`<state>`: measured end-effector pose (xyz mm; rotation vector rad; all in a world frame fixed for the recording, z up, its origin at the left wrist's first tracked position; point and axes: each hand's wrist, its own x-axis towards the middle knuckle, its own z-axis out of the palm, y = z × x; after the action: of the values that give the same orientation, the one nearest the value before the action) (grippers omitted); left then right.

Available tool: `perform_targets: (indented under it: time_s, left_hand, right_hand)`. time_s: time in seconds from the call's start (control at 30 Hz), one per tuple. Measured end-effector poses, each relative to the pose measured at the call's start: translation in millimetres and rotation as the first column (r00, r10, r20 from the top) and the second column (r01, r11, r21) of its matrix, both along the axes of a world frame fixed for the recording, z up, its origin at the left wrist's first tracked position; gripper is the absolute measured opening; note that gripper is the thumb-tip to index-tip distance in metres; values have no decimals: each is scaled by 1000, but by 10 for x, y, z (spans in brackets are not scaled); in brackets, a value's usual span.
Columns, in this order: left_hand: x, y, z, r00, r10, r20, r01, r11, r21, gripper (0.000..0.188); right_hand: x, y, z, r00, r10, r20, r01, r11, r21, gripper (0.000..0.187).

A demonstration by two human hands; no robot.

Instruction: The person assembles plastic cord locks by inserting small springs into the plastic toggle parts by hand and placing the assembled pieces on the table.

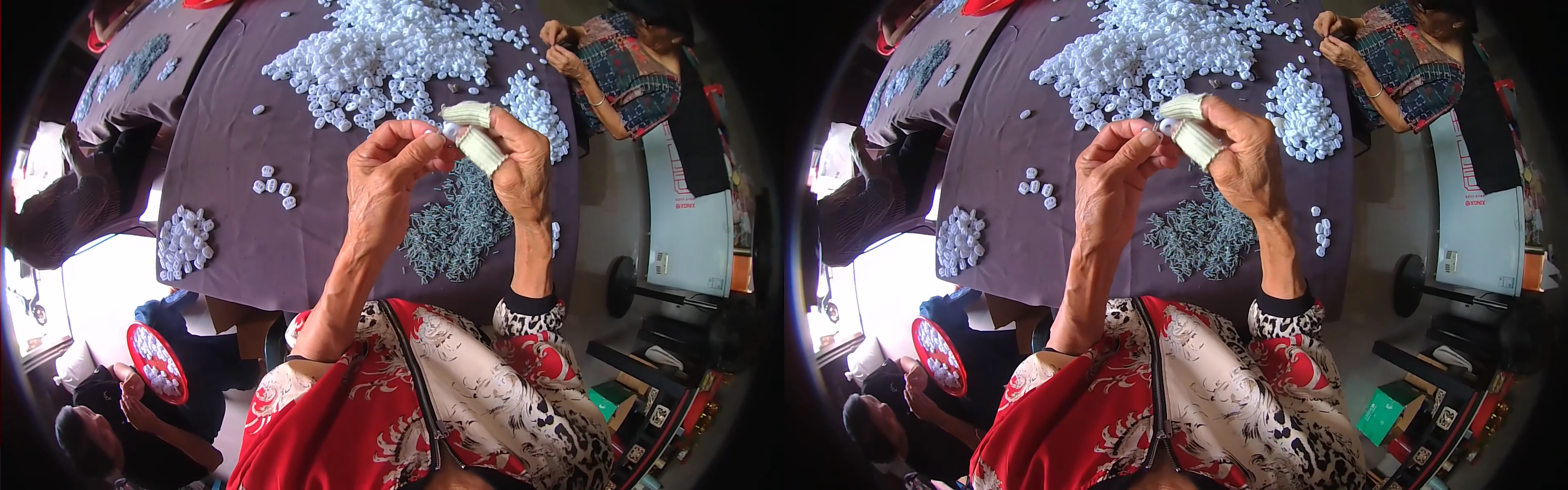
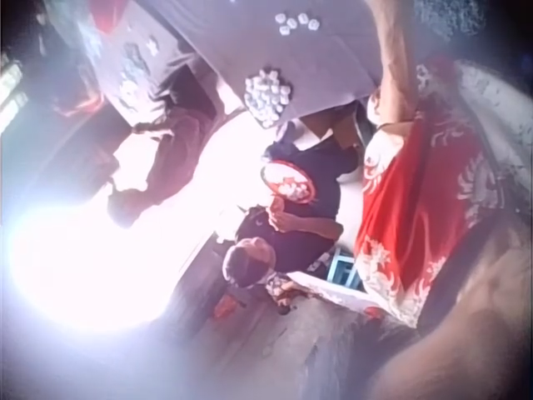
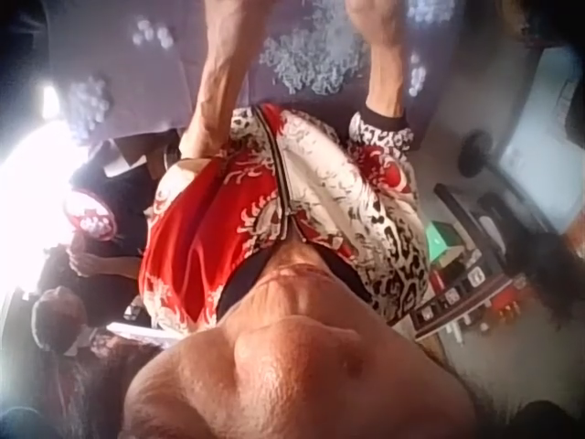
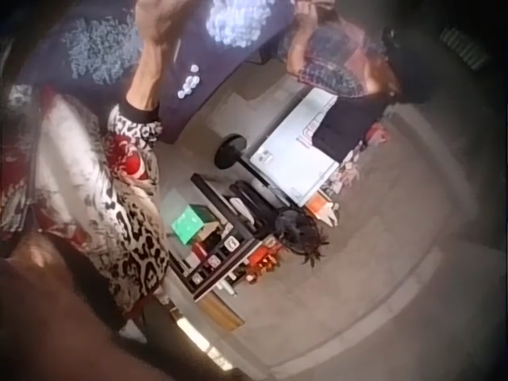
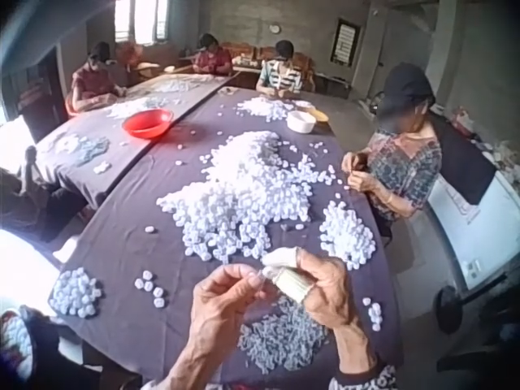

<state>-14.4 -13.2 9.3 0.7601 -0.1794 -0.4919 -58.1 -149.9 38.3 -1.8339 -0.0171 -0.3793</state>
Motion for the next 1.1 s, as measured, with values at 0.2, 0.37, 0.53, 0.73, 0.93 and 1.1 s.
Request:
perform_targets:
  time_s: [0.2, 0.37, 0.53, 0.73, 0.93, 1.1]
  left_hand:
    - [-11, -2, 28, 999, -1, -46, 0, 1000, -23, 12]
    - [-29, -27, 54, 999, 28, 26, -29, 998, 61, 11]
    - [-36, -14, 110, 999, 39, 28, -42, 990, 132, 12]
    - [-34, -11, 139, 997, 46, 56, -55, 981, 186, 12]
    - [-37, -2, 141, 997, 52, 64, -64, 978, 200, 14]
    - [-36, 7, 146, 995, 57, 78, -73, 972, 221, 14]
  right_hand:
    - [34, 2, 58, 999, 35, -32, -28, 982, 189, 26]
    - [61, -27, 31, 998, 58, -11, -51, 940, 337, 27]
    - [89, -30, 7, 998, 55, -11, -44, 889, 456, 23]
    - [96, -36, -6, 997, 67, -50, -38, 898, 438, 27]
    - [99, 24, 56, 999, -14, -31, 25, 927, 375, 20]
    - [87, 33, 66, 999, 1, -44, 10, 965, 262, 24]
